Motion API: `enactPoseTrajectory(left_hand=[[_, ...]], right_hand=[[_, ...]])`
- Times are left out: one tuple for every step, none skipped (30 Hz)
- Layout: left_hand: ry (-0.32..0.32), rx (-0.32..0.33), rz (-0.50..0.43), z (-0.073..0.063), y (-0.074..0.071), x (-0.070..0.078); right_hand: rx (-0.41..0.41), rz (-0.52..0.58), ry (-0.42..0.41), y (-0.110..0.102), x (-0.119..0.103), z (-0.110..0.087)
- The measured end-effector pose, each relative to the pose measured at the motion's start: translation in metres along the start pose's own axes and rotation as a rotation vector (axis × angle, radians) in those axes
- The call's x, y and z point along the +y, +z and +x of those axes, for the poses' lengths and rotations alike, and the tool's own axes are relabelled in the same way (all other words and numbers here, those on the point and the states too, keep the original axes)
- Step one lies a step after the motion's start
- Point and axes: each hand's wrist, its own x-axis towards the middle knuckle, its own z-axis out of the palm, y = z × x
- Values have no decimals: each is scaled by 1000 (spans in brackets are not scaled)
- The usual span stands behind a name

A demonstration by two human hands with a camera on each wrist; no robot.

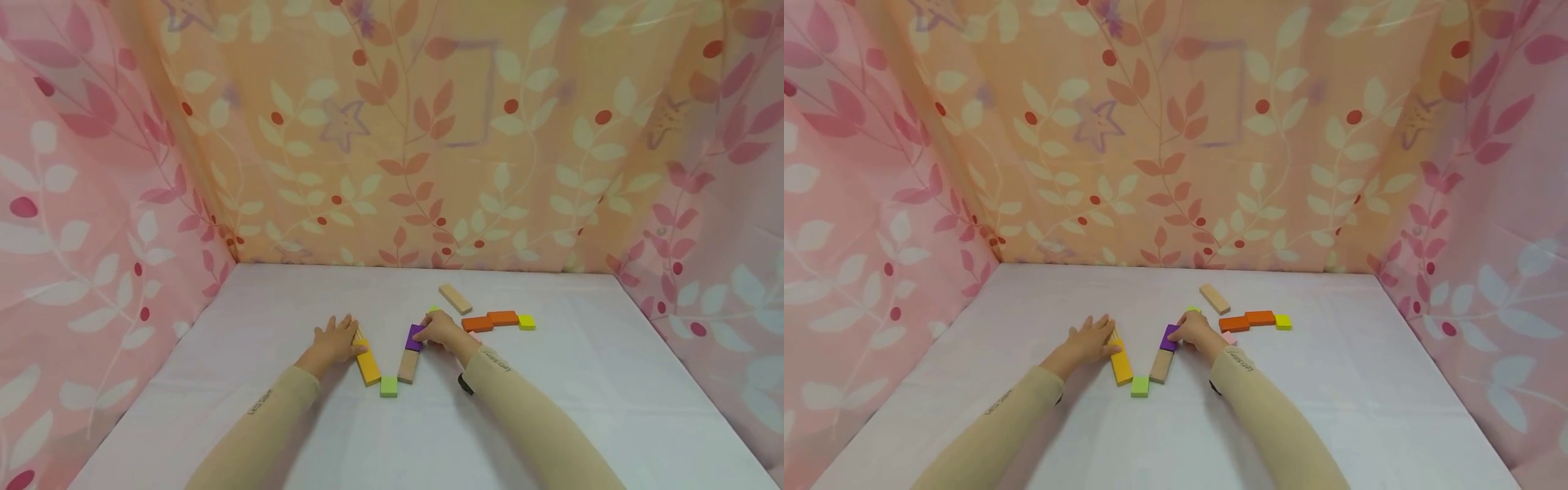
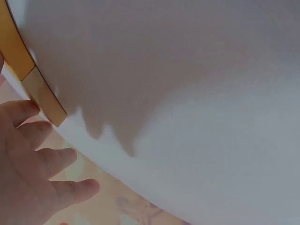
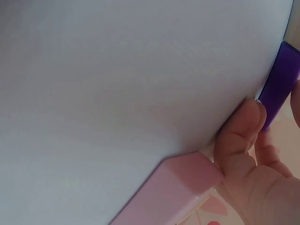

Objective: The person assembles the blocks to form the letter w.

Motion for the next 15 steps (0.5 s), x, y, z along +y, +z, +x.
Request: enactPoseTrajectory(left_hand=[[-2,-3,-5,0,0,-1],[-3,-7,-12,1,1,-2],[-3,-10,-23,1,1,-2],[-2,-13,-33,1,2,-3],[-1,-15,-44,1,2,-4],[1,-14,-52,1,2,-4],[6,-10,-59,1,3,-5],[11,-4,-62,0,3,-5],[15,2,-63,0,3,-5],[23,13,-59,0,4,-5],[36,30,-56,-1,3,-4],[50,47,-51,-2,3,-3],[67,64,-43,-3,3,-1],[84,83,-35,-5,3,1],[102,102,-31,-6,2,4]], right_hand=[[-2,-1,-1,0,0,0],[-4,-3,-1,0,-1,-1],[-4,-5,0,0,-1,0],[-4,-7,-1,0,-1,-1],[-2,-7,3,0,-1,-1],[0,-8,8,1,-2,-1],[3,-8,14,1,-2,0],[5,-8,17,1,-2,0],[6,-5,21,1,-2,0],[6,-3,24,1,-2,0],[6,1,27,1,-2,0],[4,3,27,0,-2,0],[1,14,22,0,-1,0],[-1,22,16,-1,0,0],[0,34,10,-3,1,0]])
